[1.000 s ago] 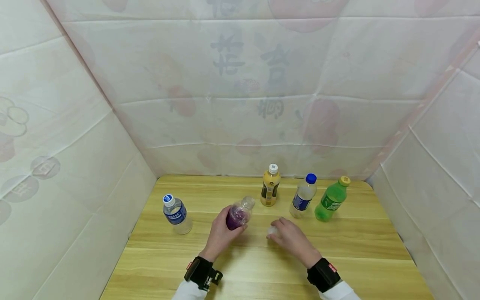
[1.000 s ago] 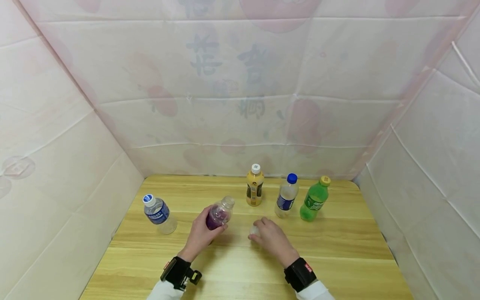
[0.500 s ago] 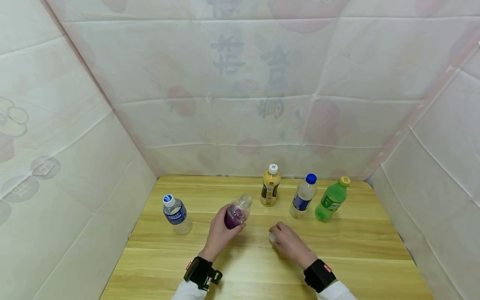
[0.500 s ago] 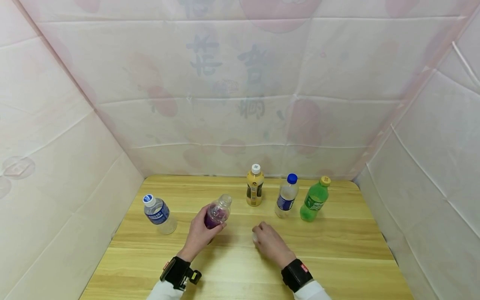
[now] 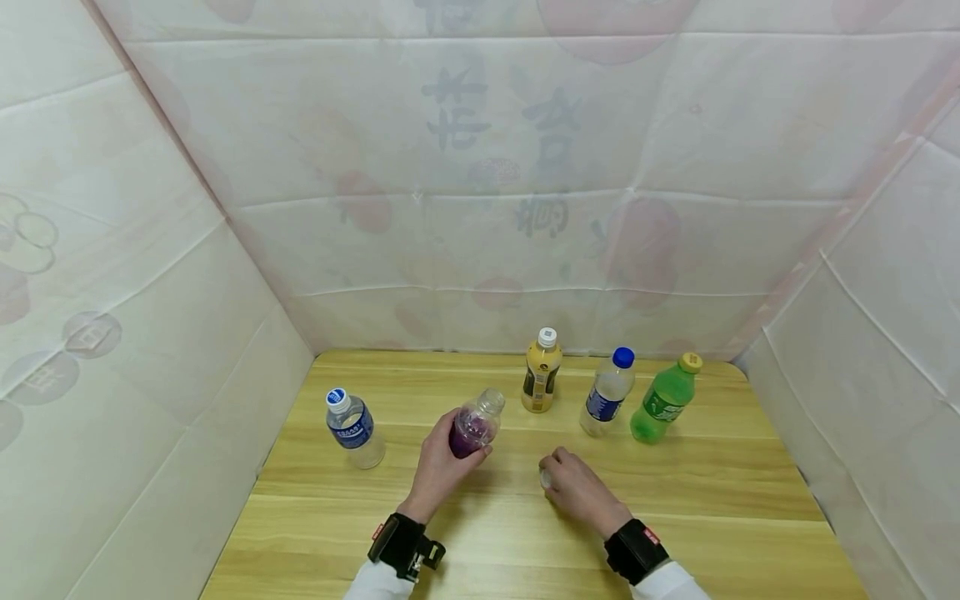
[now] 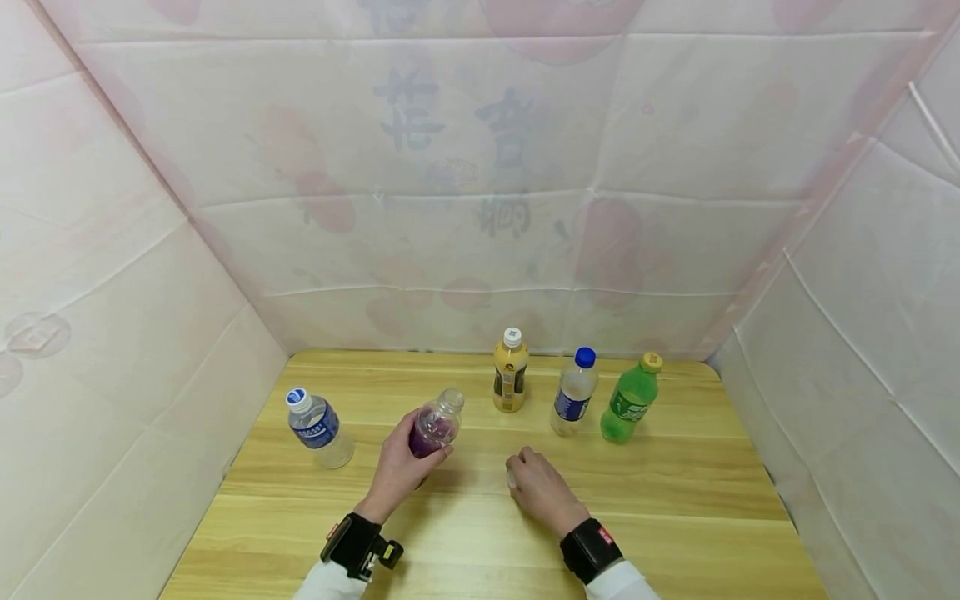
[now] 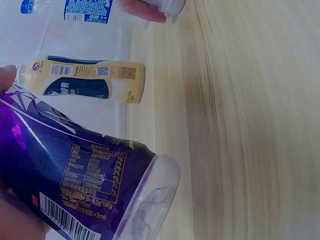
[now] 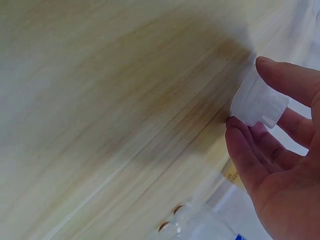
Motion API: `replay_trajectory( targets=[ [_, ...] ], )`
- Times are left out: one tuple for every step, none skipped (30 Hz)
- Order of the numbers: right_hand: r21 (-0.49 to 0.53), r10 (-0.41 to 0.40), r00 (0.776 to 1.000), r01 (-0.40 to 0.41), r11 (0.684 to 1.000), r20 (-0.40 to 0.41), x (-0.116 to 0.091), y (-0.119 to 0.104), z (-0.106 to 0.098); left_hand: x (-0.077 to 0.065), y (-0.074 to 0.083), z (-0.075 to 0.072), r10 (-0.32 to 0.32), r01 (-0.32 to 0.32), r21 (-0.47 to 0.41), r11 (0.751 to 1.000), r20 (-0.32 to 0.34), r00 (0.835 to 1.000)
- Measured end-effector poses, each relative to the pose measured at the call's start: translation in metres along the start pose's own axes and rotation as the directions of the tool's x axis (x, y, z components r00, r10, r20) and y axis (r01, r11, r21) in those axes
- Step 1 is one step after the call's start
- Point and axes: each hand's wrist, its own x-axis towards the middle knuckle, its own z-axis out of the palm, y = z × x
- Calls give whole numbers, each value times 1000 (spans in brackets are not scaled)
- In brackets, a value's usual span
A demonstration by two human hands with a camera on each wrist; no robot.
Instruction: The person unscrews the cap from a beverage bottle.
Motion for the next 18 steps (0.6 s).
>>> replay_trajectory(
  targets=[
    [1,1,1000,-1,1000,0,0,0,0,0,0,0,-1,1,0,1000,0,1000],
    [0,0,1000,0,1000,1,0,0,1,0,0,0,-2,2,-1,1000,0,1000],
    [-2,-1,1000,1,1000,2,0,0,1,0,0,0,-3,3,-1,1000,-1,1000],
    [-6,-6,1000,6,1000,2,0,1,1,0,0,0,-5,5,-1,1000,-1,1000],
    [-10,-8,1000,8,1000,3,0,1,2,0,1,0,-6,6,-2,1000,-1,1000],
    [-10,-9,1000,9,1000,5,0,1,2,0,1,0,-8,8,-2,1000,-2,1000],
    [-11,-12,1000,12,1000,7,-1,1,2,0,1,0,-10,10,-3,1000,-2,1000],
    [-9,-10,1000,10,1000,9,-1,1,2,0,1,0,-13,13,-4,1000,-1,1000],
    [-2,-2,1000,2,1000,13,-1,1,2,0,2,0,-15,15,-6,1000,-1,1000],
    [7,11,1000,-11,1000,18,-1,2,2,0,2,-1,-18,18,-6,1000,-1,1000],
    [18,28,999,-28,999,22,-1,1,1,0,2,-1,-21,21,-7,1000,-2,1000],
    [30,45,999,-46,998,25,-2,1,0,1,2,-1,-24,24,-8,1000,-2,1000],
    [38,65,998,-66,997,28,-2,1,-1,1,3,-2,-28,28,-11,1000,-3,1000],
    [45,88,996,-89,995,29,-2,1,-2,2,3,-2,-31,31,-14,999,-4,999],
    [51,107,994,-109,993,27,-3,1,-3,2,3,-2,-35,35,-19,999,-8,999],
    [53,124,992,-125,991,23,-3,1,-4,3,2,-3,-39,39,-23,999,-12,999],
    [57,136,991,-136,989,15,-3,1,-6,3,2,-3,-44,43,-34,998,-17,999],
    [61,147,989,-147,987,6,-3,1,-8,4,2,-4,-47,46,-44,998,-23,999]
  ],
)
